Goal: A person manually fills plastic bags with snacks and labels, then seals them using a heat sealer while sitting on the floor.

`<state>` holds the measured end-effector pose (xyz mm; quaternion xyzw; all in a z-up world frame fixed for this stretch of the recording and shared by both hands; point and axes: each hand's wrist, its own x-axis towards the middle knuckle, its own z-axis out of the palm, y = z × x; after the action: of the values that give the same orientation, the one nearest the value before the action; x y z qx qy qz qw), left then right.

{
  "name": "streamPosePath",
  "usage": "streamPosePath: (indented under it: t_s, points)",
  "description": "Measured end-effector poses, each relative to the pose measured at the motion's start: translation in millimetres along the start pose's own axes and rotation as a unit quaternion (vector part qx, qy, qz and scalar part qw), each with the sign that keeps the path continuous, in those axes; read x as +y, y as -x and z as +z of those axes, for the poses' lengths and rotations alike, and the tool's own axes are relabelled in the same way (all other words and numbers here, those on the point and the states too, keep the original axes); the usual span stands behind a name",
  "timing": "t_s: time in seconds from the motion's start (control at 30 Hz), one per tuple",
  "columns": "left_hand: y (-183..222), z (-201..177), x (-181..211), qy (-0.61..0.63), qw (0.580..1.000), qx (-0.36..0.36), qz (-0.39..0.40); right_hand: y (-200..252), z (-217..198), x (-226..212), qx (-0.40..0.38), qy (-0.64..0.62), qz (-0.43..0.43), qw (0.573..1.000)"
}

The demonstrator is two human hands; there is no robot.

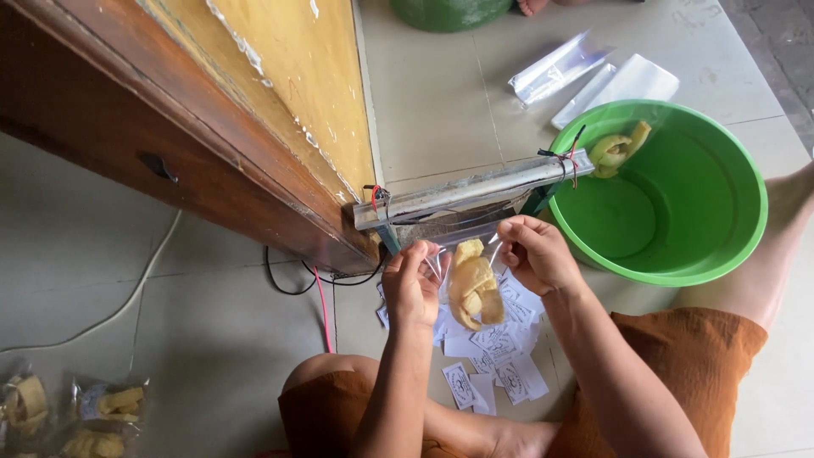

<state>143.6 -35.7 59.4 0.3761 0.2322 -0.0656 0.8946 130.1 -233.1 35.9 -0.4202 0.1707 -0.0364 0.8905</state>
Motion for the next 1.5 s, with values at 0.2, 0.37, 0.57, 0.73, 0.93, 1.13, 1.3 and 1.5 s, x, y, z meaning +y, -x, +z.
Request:
streamPosePath:
  t_s: [0.2, 0.37, 0.57, 0.73, 0.93, 1.13, 1.3, 1.5]
  points:
    - [-24, 13, -6, 0.023, 0.997, 0.056, 0.046, -22, 25, 11, 0.079, -0.075, 0.016, 0.994]
    - [-28, 16, -2, 0.023, 0.996, 0.070, 0.052, -22, 39, 2, 0.078, -0.078, 0.034, 0.993]
    - [-31, 17, -1, 0.039, 0.994, 0.087, 0.057, -25, 46, 9, 0.103, -0.100, 0.021, 0.989]
    - [-37, 14, -3, 0.042, 0.993, 0.092, 0.053, -24, 51, 12, 0.113, -0.109, 0.013, 0.988]
    - [-40, 12, -5, 0.042, 0.994, 0.085, 0.052, -19, 58, 7, 0.117, -0.104, -0.004, 0.988]
    - [-44, 9, -9, 0.045, 0.994, 0.084, 0.053, -20, 59, 7, 0.117, -0.101, -0.016, 0.988]
    - [-34, 15, -3, 0.061, 0.994, 0.064, 0.061, -20, 52, 8, 0.086, -0.078, -0.011, 0.993]
    - [30, -13, -5, -0.103, 0.955, -0.100, 0.259, 75, 46, -25, 0.043, 0.470, -0.382, 0.795]
